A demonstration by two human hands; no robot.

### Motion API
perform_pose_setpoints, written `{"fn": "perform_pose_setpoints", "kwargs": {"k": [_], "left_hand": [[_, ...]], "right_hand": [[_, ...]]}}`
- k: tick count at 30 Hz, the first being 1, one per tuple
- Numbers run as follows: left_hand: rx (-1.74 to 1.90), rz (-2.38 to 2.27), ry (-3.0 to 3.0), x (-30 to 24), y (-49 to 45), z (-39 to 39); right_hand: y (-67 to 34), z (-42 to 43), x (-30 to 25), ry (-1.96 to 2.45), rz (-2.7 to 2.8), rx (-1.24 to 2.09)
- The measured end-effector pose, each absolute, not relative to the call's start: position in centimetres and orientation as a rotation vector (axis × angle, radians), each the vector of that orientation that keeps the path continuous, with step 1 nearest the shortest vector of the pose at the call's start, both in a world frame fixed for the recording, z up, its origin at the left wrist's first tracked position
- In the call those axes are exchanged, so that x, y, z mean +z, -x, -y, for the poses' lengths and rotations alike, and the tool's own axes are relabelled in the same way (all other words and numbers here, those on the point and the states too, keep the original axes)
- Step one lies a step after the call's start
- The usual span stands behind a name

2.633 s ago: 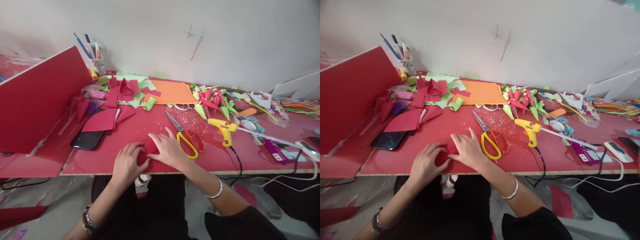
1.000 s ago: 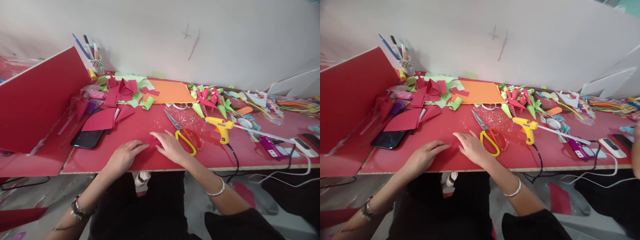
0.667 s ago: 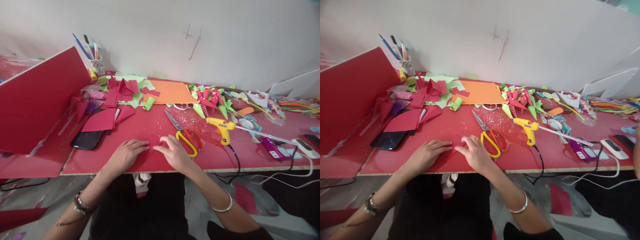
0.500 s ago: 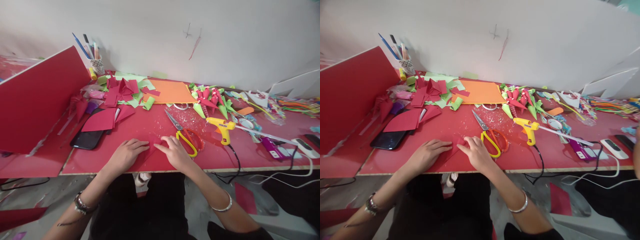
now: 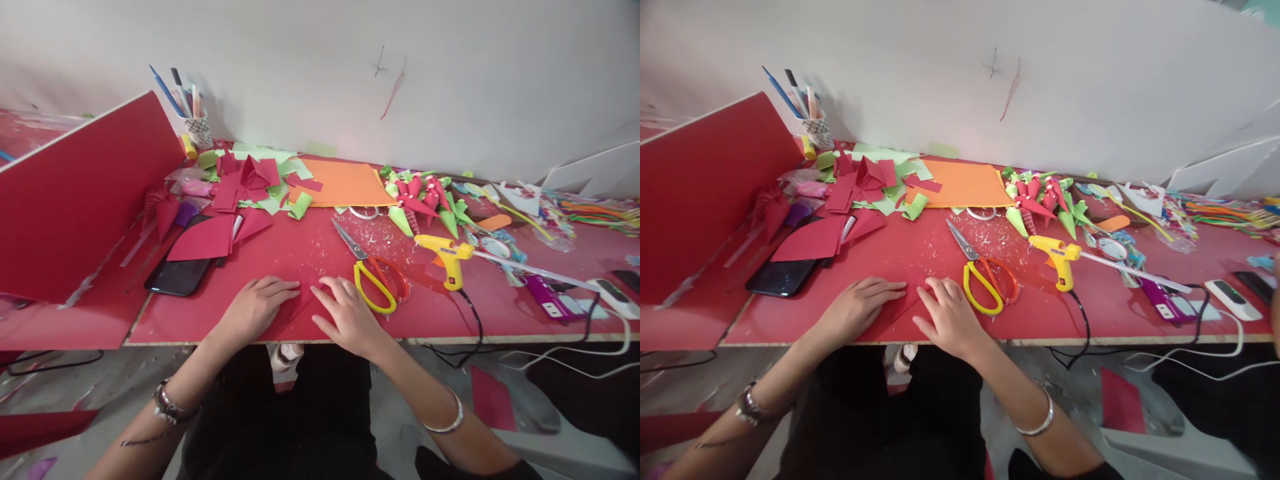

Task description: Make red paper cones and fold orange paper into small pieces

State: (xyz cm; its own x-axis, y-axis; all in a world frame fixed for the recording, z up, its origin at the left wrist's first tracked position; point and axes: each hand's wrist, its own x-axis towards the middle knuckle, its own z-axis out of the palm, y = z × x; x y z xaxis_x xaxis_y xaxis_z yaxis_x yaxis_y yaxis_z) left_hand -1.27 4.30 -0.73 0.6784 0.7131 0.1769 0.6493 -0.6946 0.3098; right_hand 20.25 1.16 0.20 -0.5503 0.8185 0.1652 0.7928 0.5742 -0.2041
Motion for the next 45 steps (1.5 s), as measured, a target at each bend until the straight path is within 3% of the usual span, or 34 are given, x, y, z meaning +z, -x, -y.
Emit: {"fn": "perform_pose_setpoints", "kwargs": {"k": [7,13,20,25,32,37,45], "left_hand": [[0.426,-1.089,-2.627,-0.5,1.3,-4.3],[0.468,-1.088,-2.624,-0.8,1.4,-4.3],[0.467,-1.074,-2.621,-0.8,1.4,-4.3],[0.485,-1.074,-2.635,-1.0,1.4,-4.3],[0.475,-1.081,-2.629,-1.0,1.4,-4.2],[0.5,-1.075,-2.626,-1.1,1.4,-4.3],[0.501,-1.071,-2.629,-1.1,1.4,-4.3]], "right_hand": [[-18.8,1.1,0.0,1.032,2.587,0.354],[-19.1,1.3,-0.2,1.287,2.473,0.287],[-18.4,2.0,-0.1,1.042,2.573,0.379],[-18.4,1.9,0.0,1.315,2.444,0.341],[-18.1,2.1,-0.1,1.064,2.565,0.35],[-18.4,1.7,-0.3,1.269,2.446,0.32],[-18.6,1.6,0.1,1.126,2.526,0.36]]}}
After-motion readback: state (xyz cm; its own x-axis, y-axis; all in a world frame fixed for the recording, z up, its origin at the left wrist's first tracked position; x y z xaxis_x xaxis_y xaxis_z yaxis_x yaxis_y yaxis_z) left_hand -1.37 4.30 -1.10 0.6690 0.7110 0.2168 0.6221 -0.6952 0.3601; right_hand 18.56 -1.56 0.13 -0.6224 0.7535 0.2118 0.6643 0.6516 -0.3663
